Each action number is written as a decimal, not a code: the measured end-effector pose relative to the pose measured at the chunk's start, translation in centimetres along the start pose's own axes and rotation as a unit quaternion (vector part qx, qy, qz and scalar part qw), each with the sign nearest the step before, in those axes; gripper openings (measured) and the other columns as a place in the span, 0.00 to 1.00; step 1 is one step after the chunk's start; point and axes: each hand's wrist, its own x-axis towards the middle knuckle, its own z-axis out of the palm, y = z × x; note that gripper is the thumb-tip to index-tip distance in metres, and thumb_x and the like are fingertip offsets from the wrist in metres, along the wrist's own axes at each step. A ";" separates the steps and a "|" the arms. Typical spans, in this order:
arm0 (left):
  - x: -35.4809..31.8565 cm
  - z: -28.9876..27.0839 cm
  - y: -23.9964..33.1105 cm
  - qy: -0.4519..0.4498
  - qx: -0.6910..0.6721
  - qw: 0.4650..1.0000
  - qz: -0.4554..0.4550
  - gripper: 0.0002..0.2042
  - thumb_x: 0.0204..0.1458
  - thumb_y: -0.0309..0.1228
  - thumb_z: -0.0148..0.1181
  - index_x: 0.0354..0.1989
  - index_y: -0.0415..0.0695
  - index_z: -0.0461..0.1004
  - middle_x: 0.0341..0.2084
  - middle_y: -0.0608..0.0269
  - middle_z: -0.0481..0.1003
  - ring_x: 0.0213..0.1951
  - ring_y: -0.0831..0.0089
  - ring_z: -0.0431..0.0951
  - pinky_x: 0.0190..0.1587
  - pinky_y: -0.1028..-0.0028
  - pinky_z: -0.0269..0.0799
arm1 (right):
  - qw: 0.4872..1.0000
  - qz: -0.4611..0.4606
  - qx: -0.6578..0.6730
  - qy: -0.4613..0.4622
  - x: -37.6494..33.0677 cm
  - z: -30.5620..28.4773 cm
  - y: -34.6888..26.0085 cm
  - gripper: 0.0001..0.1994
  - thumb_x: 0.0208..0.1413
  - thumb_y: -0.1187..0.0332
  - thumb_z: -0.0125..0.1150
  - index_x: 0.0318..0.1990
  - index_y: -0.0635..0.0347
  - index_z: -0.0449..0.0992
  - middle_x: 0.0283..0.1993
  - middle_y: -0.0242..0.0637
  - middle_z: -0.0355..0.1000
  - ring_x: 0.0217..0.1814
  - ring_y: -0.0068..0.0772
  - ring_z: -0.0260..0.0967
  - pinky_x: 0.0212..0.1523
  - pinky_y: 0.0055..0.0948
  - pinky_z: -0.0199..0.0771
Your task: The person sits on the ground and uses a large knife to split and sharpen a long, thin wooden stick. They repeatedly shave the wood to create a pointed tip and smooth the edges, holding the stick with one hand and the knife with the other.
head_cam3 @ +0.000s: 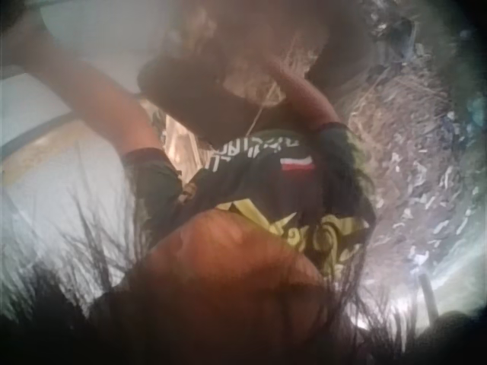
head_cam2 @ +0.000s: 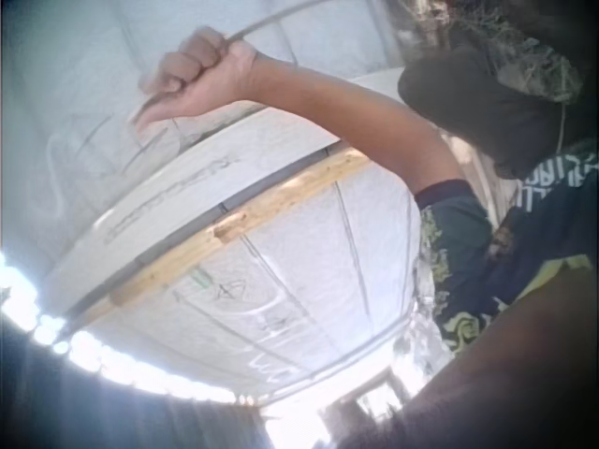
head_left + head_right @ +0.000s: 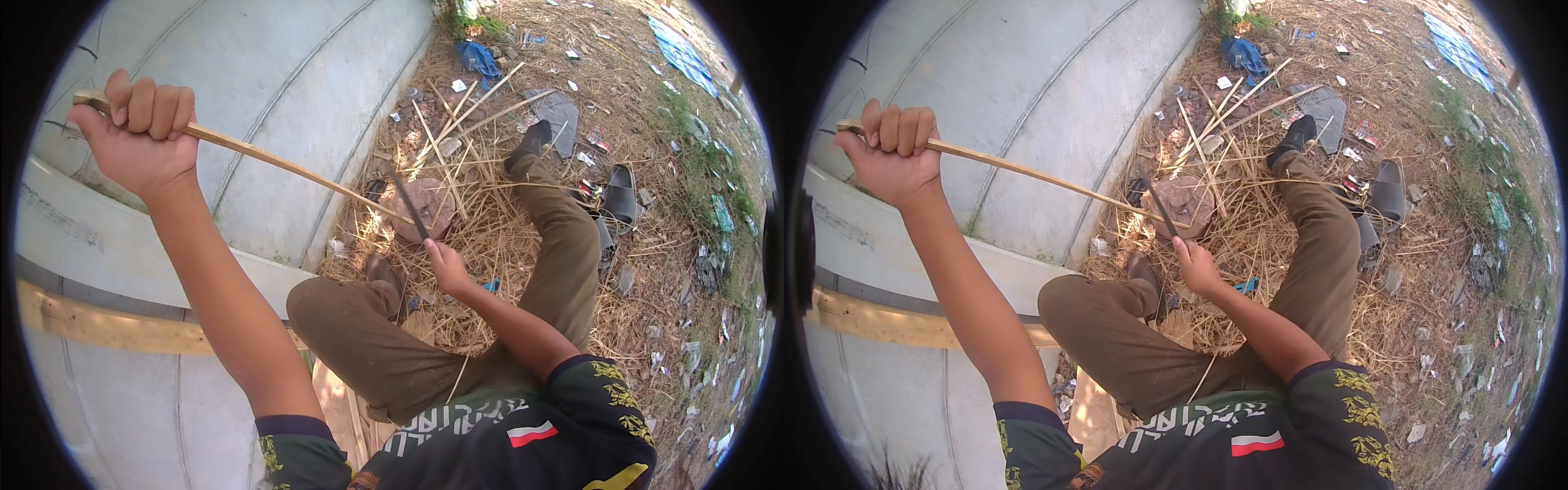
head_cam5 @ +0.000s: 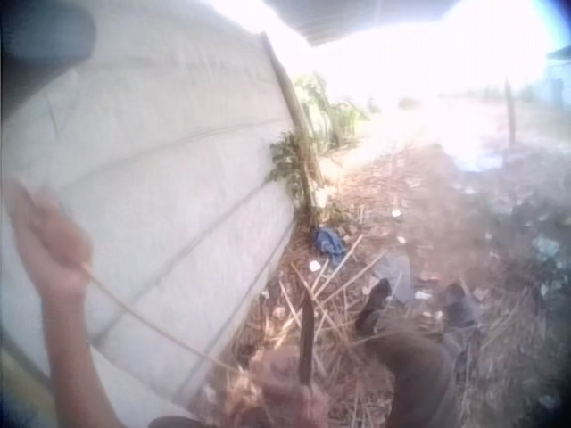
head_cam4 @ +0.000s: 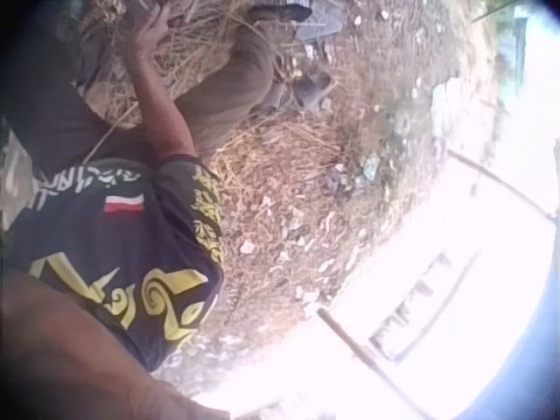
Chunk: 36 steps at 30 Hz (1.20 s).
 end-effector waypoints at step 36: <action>1.6 3.5 -2.7 0.140 0.086 0.984 0.072 0.19 0.60 0.45 0.49 0.19 0.52 0.54 0.10 0.75 0.47 0.14 0.80 0.38 0.20 0.77 0.39 | 0.910 0.054 -0.325 -0.251 3.3 -16.1 -14.5 0.26 0.64 0.47 0.54 0.35 0.69 0.78 0.32 0.52 0.76 0.39 0.59 0.75 0.41 0.51 0.73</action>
